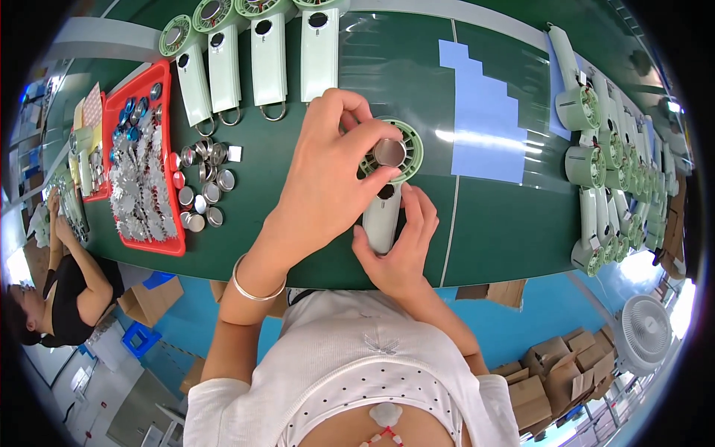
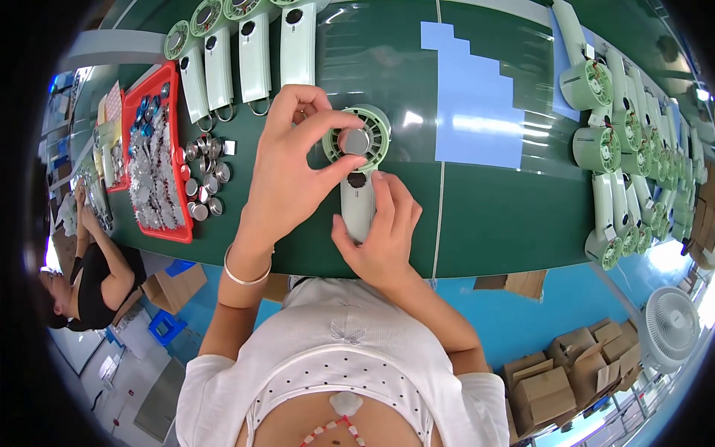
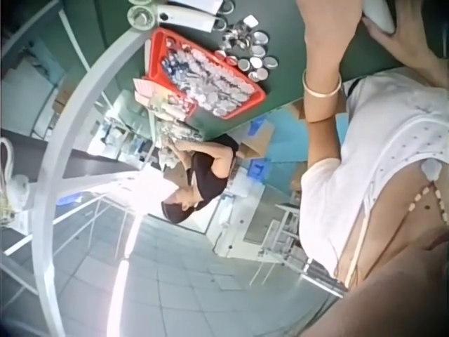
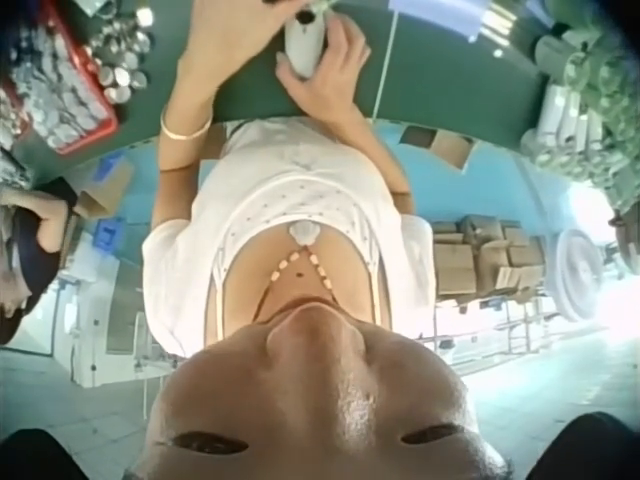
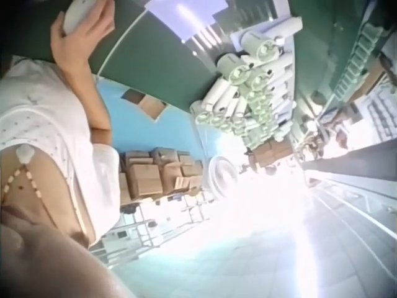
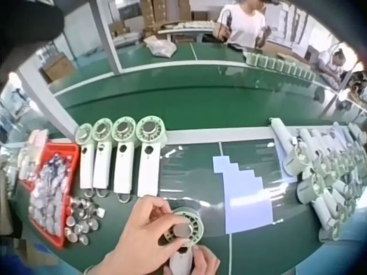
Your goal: The person assembles portable hand fans by hand on a production line, attaching plastic components, circular covers, and adhesive labels to each fan.
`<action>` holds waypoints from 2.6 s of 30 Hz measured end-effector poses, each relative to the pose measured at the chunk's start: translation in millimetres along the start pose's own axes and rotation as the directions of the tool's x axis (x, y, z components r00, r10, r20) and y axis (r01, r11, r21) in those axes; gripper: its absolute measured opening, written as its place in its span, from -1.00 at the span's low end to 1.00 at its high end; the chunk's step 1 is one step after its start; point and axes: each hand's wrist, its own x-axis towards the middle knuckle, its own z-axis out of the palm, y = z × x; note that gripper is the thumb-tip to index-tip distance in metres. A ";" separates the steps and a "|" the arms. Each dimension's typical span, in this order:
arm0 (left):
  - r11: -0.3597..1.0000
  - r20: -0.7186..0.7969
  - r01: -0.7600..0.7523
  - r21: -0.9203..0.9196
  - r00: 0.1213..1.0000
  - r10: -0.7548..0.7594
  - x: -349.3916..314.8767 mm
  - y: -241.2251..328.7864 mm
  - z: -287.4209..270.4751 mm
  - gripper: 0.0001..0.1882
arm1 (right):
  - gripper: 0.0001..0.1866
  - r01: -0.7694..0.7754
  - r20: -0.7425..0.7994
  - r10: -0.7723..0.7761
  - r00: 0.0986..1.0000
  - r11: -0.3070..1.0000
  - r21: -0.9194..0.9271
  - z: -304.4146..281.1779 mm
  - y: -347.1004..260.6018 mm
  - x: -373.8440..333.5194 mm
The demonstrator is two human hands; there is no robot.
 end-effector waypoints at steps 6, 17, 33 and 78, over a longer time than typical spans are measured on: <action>0.991 0.021 0.126 -0.037 0.992 -0.125 3.1 -0.4 3.7 -0.62 | 0.00 0.009 -0.014 -0.009 1.000 1.000 -0.003 1.2 3.4 -1.7; 0.984 0.084 0.156 -0.090 0.985 -0.149 -9.8 -2.8 4.7 -0.45 | -0.01 -0.049 0.011 0.049 0.999 0.999 0.020 -0.5 -3.7 2.0; 0.970 -0.208 0.043 -0.238 0.974 -0.094 -72.1 -46.5 14.2 -0.61 | -0.04 -0.094 -0.192 0.109 0.975 0.992 0.089 21.0 8.9 187.5; 0.997 -0.709 0.003 0.081 0.703 0.055 -83.4 -84.9 -97.6 -0.85 | -0.05 0.313 0.764 -0.284 0.579 0.943 0.114 -72.8 3.1 153.8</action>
